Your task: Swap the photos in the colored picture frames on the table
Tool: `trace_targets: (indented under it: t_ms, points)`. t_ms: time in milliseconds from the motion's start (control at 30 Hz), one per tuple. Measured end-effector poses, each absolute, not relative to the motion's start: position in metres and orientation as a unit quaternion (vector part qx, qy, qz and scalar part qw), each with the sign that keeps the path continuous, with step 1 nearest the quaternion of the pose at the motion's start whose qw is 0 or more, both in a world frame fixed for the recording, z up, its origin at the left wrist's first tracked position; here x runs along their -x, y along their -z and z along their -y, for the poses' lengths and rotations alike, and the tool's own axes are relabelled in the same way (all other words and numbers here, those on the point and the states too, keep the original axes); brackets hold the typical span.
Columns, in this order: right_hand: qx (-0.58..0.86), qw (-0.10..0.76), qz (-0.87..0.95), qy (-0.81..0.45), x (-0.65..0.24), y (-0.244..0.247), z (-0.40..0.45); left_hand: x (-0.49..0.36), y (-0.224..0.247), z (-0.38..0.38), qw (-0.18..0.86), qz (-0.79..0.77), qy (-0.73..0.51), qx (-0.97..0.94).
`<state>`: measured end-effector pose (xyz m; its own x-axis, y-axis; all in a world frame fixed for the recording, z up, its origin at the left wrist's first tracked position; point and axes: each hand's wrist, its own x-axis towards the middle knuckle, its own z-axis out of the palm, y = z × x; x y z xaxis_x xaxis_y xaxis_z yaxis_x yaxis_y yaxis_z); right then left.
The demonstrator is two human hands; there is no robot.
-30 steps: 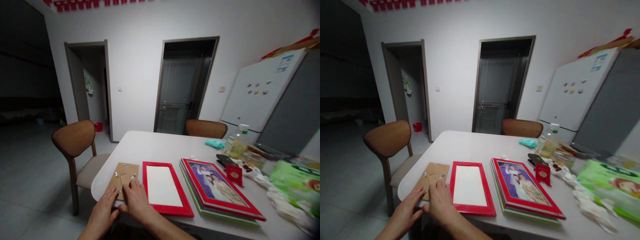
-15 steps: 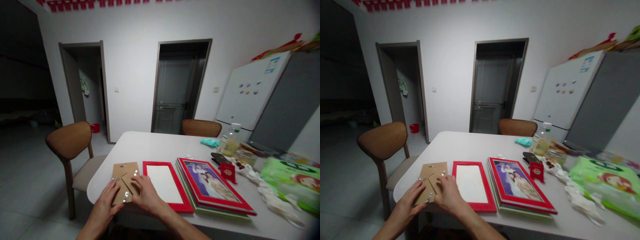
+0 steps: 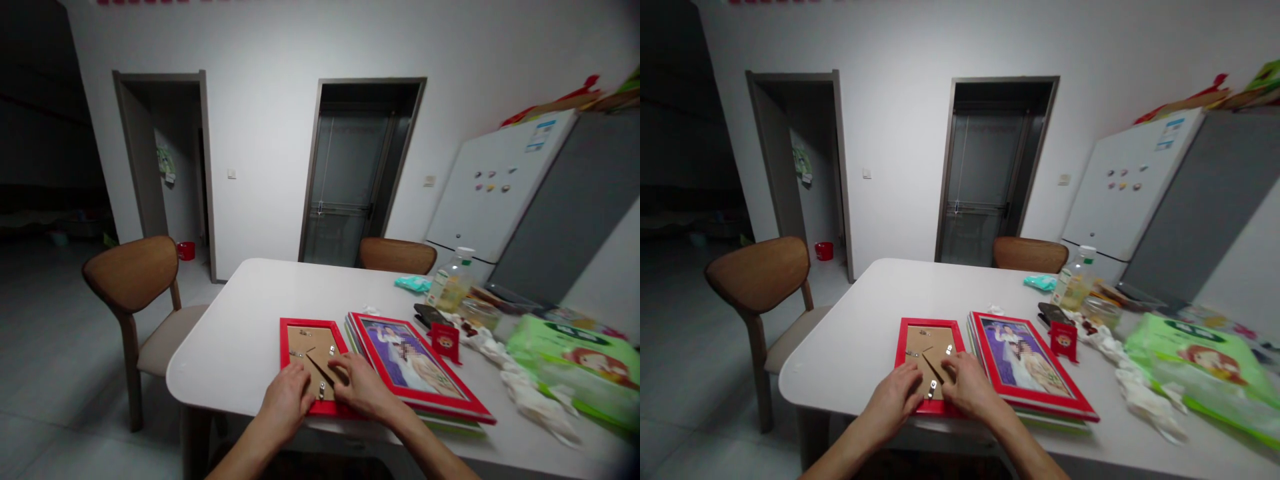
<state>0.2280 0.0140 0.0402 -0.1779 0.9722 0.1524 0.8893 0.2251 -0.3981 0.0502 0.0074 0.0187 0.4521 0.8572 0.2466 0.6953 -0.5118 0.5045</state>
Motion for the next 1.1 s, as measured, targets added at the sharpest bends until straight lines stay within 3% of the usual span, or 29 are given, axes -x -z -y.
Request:
trace_targets:
  t_ms: [433, 867, 1100]
  points:
    - [0.628, 0.187, 0.754, -0.036, -0.215, -0.017, -0.024, -0.035, -0.015, 0.001, 0.171, -0.475, -0.221, -0.835]
    - [0.568, 0.167, 0.803, -0.070, -0.207, -0.027, -0.021, -0.023, -0.026, 0.009, 0.182, -0.475, -0.173, -0.843]
    - [0.620, 0.149, 0.770, 0.019, -0.212, -0.022, -0.045, -0.022, -0.018, 0.006, 0.183, -0.479, -0.188, -0.838]
